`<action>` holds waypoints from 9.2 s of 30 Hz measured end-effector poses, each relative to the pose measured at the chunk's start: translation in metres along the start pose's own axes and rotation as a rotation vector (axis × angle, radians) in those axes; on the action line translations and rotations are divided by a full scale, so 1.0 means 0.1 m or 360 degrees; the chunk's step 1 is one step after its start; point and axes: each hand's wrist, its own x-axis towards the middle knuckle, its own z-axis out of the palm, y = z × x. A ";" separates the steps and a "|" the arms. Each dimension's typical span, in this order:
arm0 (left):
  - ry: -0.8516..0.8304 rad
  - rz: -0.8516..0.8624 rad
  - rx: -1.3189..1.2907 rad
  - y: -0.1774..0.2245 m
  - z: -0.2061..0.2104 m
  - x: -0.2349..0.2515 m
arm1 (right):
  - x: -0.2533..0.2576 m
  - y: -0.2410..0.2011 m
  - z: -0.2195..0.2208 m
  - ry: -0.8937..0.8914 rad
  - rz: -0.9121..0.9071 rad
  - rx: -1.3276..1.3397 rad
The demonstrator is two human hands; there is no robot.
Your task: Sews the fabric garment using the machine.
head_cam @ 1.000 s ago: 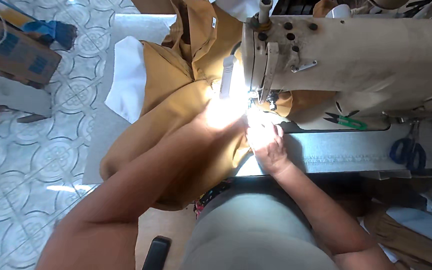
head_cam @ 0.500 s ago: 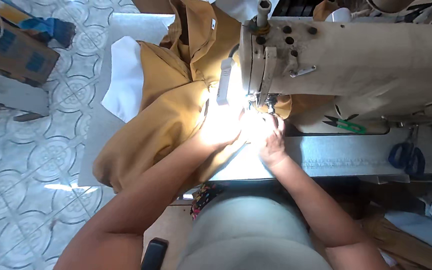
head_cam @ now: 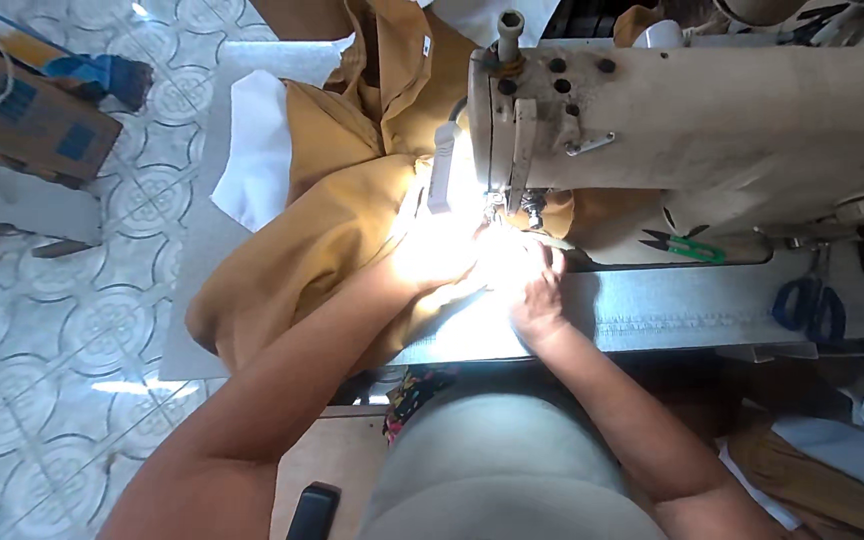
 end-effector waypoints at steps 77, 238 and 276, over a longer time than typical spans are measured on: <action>-0.0048 -0.0123 0.0205 0.49 -0.21 -0.64 | -0.01 -0.17 -0.35 -0.0315 0.0260 0.0279; 0.0557 -0.0223 -0.0292 0.40 0.24 -0.53 | -0.04 -0.13 -0.26 -0.0267 0.0581 0.0526; 0.0497 0.0067 0.0228 0.53 0.24 -0.66 | -0.07 -0.04 -0.34 -0.0343 0.0603 0.0782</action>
